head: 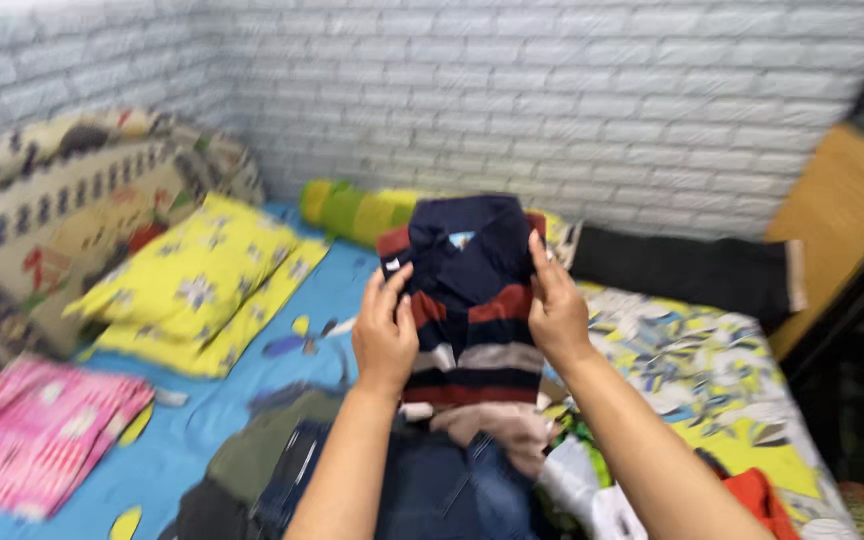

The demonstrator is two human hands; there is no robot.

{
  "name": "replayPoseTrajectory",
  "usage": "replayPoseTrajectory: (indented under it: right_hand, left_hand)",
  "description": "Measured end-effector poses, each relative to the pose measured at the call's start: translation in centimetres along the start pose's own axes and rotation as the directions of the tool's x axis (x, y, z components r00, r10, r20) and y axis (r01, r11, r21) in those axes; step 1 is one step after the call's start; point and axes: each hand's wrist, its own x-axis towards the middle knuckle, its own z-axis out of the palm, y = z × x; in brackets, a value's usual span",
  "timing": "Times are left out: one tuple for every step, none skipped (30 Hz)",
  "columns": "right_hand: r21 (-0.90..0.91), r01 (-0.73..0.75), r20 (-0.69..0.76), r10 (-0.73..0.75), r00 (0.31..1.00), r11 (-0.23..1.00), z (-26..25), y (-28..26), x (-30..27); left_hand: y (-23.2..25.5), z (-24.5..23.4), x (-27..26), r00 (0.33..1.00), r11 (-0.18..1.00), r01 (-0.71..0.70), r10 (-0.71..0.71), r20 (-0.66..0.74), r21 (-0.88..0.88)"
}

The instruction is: The person folds a shirt on a bed and places it inside a glass-fronted closet.

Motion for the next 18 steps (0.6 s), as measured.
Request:
replayPoseTrajectory:
  right_hand:
    - [-0.012,0.075,-0.066,-0.076,0.995,0.997,-1.8,-0.5,1.8]
    - [-0.033,0.086,-0.093,-0.088,0.992,0.996,-3.7,-1.1,3.5]
    - [-0.046,0.130,-0.128,-0.135,0.983,0.990,-5.6,-1.5,5.1]
    - [-0.061,0.174,-0.161,-0.182,0.970,0.983,-7.7,-1.9,6.5]
    - [-0.093,0.188,-0.194,-0.202,0.960,0.978,-9.9,-2.4,7.7]
    - [-0.121,0.196,-0.198,-0.217,0.956,0.973,-12.0,-2.9,8.9]
    - [-0.149,0.202,-0.200,-0.230,0.952,0.968,-14.2,-3.3,9.9]
    - [-0.181,0.210,-0.229,-0.249,0.941,0.961,-16.5,-3.7,10.9]
    - [-0.241,0.216,-0.244,-0.274,0.930,0.946,-18.5,-4.1,11.6]
    - [-0.301,0.219,-0.256,-0.299,0.919,0.928,-20.6,-4.5,12.1]
    - [-0.325,0.219,-0.268,-0.312,0.912,0.920,-23.0,-4.6,12.4]
    - [-0.346,0.181,-0.281,-0.286,0.916,0.921,-25.5,-4.6,12.7]
    - [-0.364,0.140,-0.290,-0.255,0.922,0.921,-28.1,-4.7,13.0]
    - [-0.386,0.138,-0.296,-0.264,0.918,0.912,-30.6,-4.7,13.2]
    - [-0.406,0.156,-0.302,-0.293,0.907,0.901,-33.3,-4.6,12.9]
    - [-0.426,0.173,-0.307,-0.322,0.896,0.888,-36.0,-4.6,12.4]
    - [-0.446,0.172,-0.303,-0.329,0.894,0.878,-38.8,-4.7,12.0]
    - [-0.468,0.159,-0.306,-0.328,0.894,0.869,-41.7,-4.8,11.6]
  left_hand:
    - [1.7,0.3,2.0,1.000,0.999,-0.027,0.027,-0.004,-0.024]
    - [3.4,0.7,3.8,0.996,0.996,-0.087,0.087,-0.026,-0.008]
    - [5.2,1.1,5.4,0.987,0.989,-0.150,0.150,-0.051,0.006]
    - [7.1,1.5,6.5,0.982,0.984,-0.180,0.178,-0.061,-0.019]
    - [9.0,2.0,7.9,0.970,0.973,-0.231,0.228,-0.080,-0.024]
    - [10.9,2.6,9.3,0.955,0.959,-0.281,0.277,-0.101,-0.028]
    - [12.9,3.2,10.3,0.945,0.948,-0.314,0.306,-0.116,-0.057]
    - [14.8,3.7,11.0,0.943,0.944,-0.322,0.312,-0.118,-0.075]
    - [16.6,4.1,11.5,0.943,0.942,-0.321,0.309,-0.119,-0.094]
    - [18.4,4.7,12.1,0.935,0.931,-0.345,0.329,-0.133,-0.122]
    - [20.5,5.4,12.1,0.935,0.931,-0.344,0.328,-0.136,-0.121]
    - [22.6,6.3,12.1,0.935,0.931,-0.344,0.327,-0.139,-0.119]
    - [24.7,7.1,12.3,0.932,0.925,-0.353,0.333,-0.145,-0.142]
    - [26.9,8.0,12.4,0.930,0.919,-0.362,0.343,-0.132,-0.158]
    - [29.0,9.0,12.1,0.928,0.913,-0.368,0.352,-0.120,-0.174]
    - [31.2,9.9,11.6,0.926,0.906,-0.375,0.356,-0.127,-0.196]
    - [33.6,10.8,11.0,0.918,0.892,-0.395,0.373,-0.133,-0.220]
    - [36.0,11.6,10.6,0.910,0.877,-0.414,0.391,-0.139,-0.243]
